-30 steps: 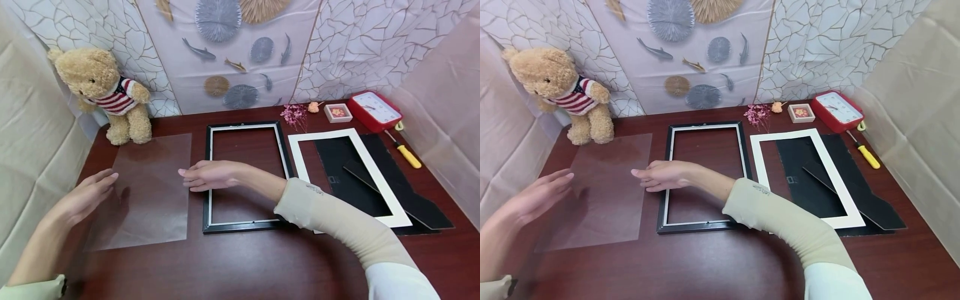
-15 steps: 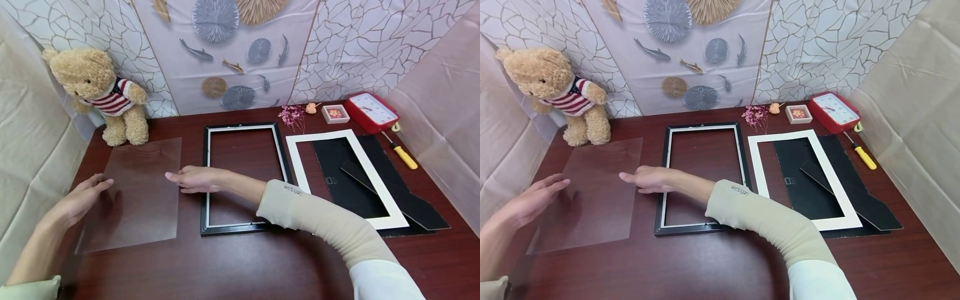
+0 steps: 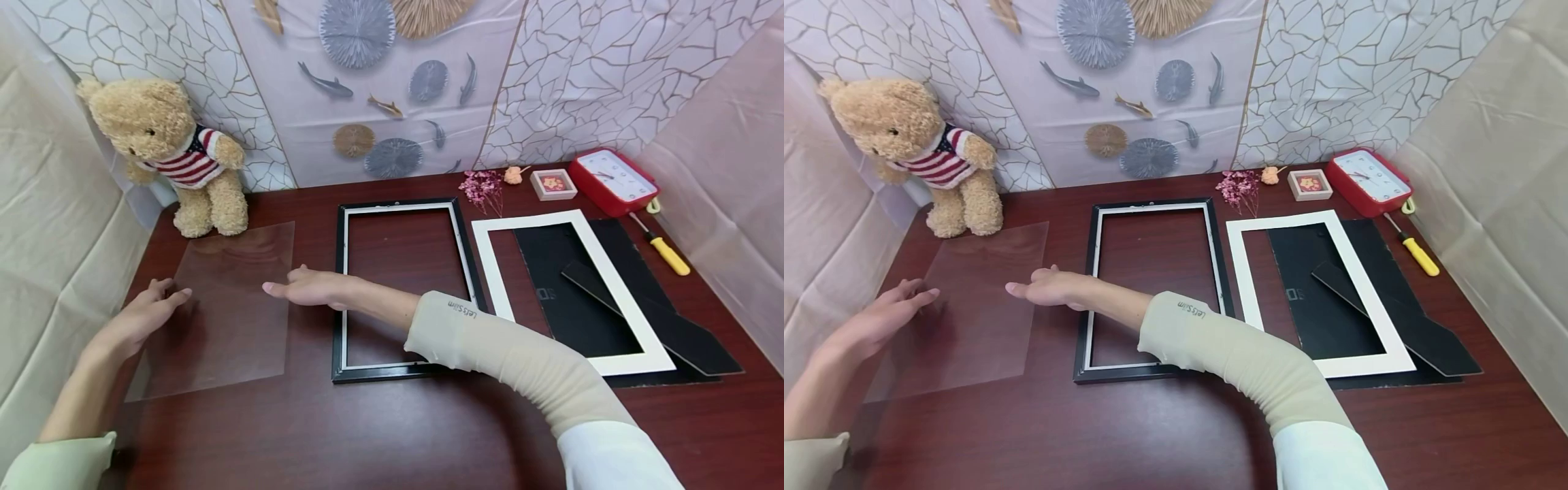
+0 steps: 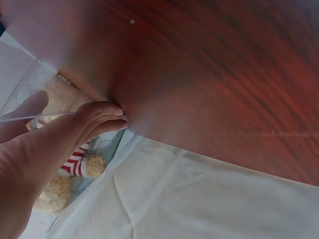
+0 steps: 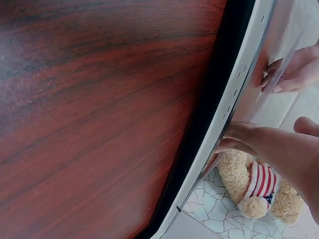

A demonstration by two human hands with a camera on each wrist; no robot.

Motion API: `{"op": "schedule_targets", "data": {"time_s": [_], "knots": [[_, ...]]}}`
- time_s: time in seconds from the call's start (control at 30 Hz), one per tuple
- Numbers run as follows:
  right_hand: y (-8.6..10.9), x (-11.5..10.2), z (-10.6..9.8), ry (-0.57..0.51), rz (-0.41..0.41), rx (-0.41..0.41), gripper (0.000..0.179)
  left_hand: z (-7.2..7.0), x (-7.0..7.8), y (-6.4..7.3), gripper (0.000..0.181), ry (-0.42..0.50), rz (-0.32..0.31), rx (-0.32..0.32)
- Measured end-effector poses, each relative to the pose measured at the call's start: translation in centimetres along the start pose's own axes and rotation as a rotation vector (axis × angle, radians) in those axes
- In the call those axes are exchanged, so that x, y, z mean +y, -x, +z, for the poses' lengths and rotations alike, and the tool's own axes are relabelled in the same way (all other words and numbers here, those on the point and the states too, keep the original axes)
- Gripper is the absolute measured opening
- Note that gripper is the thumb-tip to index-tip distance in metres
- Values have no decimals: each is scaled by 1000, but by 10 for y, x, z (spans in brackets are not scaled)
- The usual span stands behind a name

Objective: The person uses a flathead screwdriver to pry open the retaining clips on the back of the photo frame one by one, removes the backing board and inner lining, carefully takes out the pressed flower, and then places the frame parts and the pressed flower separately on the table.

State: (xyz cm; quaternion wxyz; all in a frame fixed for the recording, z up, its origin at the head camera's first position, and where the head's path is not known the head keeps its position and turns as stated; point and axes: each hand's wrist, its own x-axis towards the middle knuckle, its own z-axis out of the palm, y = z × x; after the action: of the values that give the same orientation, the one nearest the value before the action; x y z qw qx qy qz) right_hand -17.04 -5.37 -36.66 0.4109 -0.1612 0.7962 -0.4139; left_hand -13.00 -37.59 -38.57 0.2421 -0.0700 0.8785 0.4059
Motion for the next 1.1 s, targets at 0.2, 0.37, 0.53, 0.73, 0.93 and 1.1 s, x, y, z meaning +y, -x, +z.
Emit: {"op": "schedule_targets", "data": {"time_s": [0.2, 0.37, 0.53, 0.73, 0.93, 1.1], "knots": [[0, 1, -2, 69, -17, -7, 77, 5, 3, -1, 91, -56, -37, -3], [4, 1, -2, 40, -3, -4, 79, 3, 1, 1, 93, -64, -50, 1], [13, -2, -11, -13, -24, 19, 79, 4, 1, 5, 92, -60, -56, 11], [68, 11, -54, 58, -240, -90, 65, 8, -8, 1, 92, -116, -48, 42], [188, 51, -101, 452, -514, 112, 50, 21, -39, -32, 119, -325, 50, 49], [261, 81, -114, 605, -488, 233, 52, 34, -56, -60, 133, -470, 99, 122]]}}
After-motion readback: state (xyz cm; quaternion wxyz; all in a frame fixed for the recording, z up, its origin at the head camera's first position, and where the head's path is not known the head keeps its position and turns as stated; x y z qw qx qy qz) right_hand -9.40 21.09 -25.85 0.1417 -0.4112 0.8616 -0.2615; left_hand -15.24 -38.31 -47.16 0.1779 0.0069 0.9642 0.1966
